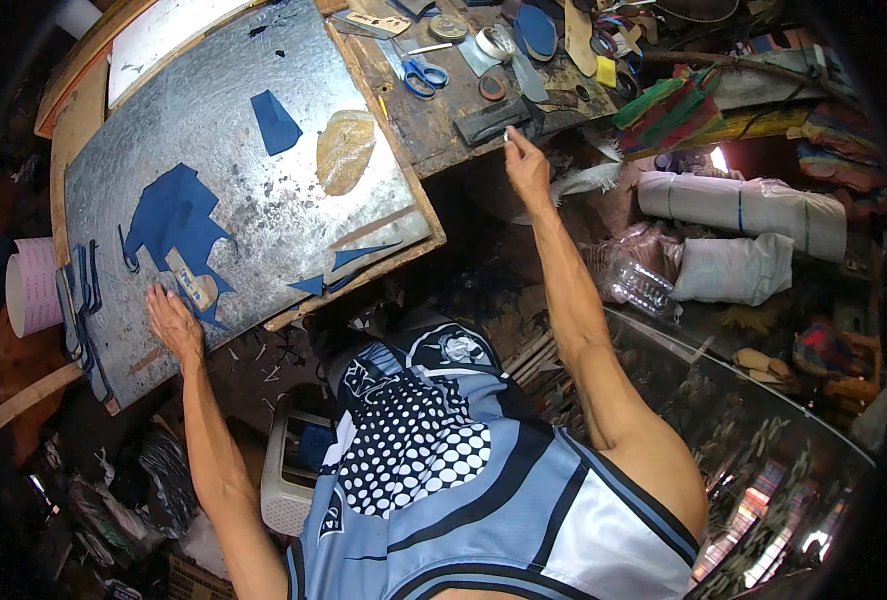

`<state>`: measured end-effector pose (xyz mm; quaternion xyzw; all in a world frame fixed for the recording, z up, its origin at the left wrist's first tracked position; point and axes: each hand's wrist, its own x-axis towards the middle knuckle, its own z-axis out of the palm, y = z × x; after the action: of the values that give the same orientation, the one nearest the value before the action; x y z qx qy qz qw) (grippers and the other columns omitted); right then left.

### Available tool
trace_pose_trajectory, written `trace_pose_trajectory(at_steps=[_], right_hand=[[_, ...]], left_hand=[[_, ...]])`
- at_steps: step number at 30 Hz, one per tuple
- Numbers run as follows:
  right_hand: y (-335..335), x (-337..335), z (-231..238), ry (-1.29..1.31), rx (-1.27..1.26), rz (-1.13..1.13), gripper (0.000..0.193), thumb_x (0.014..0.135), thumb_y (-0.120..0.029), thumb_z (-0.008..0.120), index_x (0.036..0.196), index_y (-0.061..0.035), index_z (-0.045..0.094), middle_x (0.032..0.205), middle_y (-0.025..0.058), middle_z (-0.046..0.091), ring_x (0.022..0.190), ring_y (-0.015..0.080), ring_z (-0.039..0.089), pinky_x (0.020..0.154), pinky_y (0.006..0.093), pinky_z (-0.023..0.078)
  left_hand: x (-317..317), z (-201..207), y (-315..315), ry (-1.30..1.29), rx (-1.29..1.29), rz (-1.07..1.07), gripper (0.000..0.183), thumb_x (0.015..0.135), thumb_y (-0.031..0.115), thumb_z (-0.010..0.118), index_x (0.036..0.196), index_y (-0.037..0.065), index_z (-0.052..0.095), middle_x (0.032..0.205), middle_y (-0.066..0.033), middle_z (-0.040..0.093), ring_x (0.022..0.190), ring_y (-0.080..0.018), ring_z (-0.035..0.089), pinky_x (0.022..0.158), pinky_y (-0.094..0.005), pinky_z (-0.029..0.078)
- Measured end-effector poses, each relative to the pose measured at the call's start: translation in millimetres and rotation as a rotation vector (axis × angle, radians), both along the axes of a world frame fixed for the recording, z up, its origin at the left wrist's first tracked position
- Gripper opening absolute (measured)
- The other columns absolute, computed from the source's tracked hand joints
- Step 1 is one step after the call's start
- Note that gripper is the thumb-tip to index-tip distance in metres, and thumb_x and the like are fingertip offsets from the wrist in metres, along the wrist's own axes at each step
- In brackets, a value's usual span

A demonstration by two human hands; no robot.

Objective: Cutting and preparing blue material components on a cluttered workbench.

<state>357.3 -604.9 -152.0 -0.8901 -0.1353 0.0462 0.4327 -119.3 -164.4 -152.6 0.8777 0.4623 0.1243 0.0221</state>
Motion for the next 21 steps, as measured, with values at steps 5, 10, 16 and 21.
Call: trace_pose_trajectory(at_steps=[5,10,16,21], right_hand=[[1,-19,-1,0.004,-0.029,0.154,0.036,0.095,-0.025,0.057,0.123,-0.0045,0.065,0.117,0.0201,0.067,0.114,0.0326,0.063,0.092,0.0364,0.051],[5,-17,-5,-0.027,0.006,0.130,0.034,0.094,-0.024,0.059,0.122,-0.0056,0.066,0.118,0.0196,0.066,0.112,0.0325,0.064,0.091,0.0356,0.051],[3,-11,1,0.059,-0.050,0.066,0.035,0.095,-0.026,0.059,0.125,-0.0107,0.065,0.118,0.0197,0.065,0.112,0.0349,0.063,0.091,0.0360,0.051],[-5,9,-3,0.027,-0.007,-0.020,0.035,0.094,-0.027,0.058,0.124,-0.0101,0.066,0.117,0.0195,0.066,0.113,0.0359,0.062,0.091,0.0369,0.051]], left_hand=[[1,-1,-1,-0.012,0.008,-0.014,0.050,0.105,0.033,0.035,0.142,0.002,0.047,0.151,-0.0183,0.041,0.141,-0.0369,0.034,0.115,-0.0497,0.023],[4,-1,0,-0.024,-0.002,-0.008,0.050,0.105,0.033,0.034,0.142,0.002,0.046,0.151,-0.0176,0.041,0.141,-0.0366,0.033,0.115,-0.0496,0.023],[2,1,0,-0.014,-0.019,-0.001,0.050,0.105,0.033,0.034,0.142,0.001,0.046,0.151,-0.0185,0.040,0.141,-0.0372,0.033,0.115,-0.0499,0.023],[1,2,-1,-0.024,0.000,-0.035,0.050,0.105,0.033,0.034,0.140,-0.001,0.047,0.150,-0.0198,0.040,0.141,-0.0383,0.034,0.114,-0.0504,0.024]])
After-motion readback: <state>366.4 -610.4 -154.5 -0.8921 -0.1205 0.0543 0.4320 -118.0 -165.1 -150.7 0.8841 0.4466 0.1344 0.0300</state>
